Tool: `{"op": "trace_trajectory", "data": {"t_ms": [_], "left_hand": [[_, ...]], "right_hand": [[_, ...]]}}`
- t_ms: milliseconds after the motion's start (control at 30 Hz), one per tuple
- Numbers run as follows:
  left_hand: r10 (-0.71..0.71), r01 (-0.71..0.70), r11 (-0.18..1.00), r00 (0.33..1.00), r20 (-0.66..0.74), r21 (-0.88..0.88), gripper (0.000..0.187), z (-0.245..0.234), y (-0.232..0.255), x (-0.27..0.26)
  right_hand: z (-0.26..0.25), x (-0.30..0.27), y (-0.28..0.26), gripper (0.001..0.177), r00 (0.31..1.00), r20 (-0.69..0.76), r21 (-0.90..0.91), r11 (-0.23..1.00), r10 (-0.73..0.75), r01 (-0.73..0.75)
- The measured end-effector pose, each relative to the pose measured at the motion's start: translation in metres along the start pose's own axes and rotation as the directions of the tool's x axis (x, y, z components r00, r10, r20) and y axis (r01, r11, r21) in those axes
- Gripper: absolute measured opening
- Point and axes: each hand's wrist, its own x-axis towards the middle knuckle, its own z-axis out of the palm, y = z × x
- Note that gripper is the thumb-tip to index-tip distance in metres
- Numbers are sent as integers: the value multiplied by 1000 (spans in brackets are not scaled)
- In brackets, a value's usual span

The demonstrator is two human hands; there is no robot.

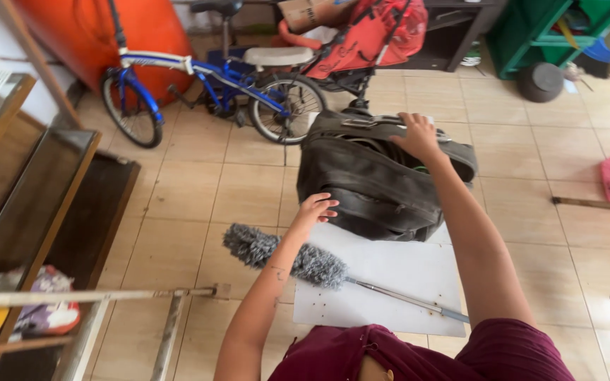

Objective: Organizing various household tools and items into a basket.

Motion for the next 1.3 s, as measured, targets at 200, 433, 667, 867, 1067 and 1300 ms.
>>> {"op": "trace_trajectory", "data": {"t_ms": [200, 433, 667, 867, 1067, 1300], "left_hand": [[28, -26, 999, 995, -99, 18, 38, -49, 23, -70], [137, -130, 990, 963, -232, 45, 36, -94, 43, -191], [214, -180, 977, 851, -479, 118, 36, -141, 39, -339], [247, -226, 966, 688, -682, 122, 34, -165, 25, -462], [247, -283, 953, 533, -809, 104, 35, -209, -58, -565], [275, -337, 928, 334, -901, 159, 25, -133, -4, -692]], "right_hand": [[-8, -2, -61, 73, 993, -106, -89, 995, -53, 43], [-34, -42, -202, 53, 903, 1, 178, 889, -429, 422], [-51, -84, -348, 39, 697, 232, 535, 687, -679, 491], [-24, -124, -462, 27, 589, 360, 552, 674, -724, 491], [-6, -184, -563, 19, 544, 169, 542, 539, -822, 645], [-5, -261, -663, 22, 239, 151, 693, 276, -959, 666]]}}
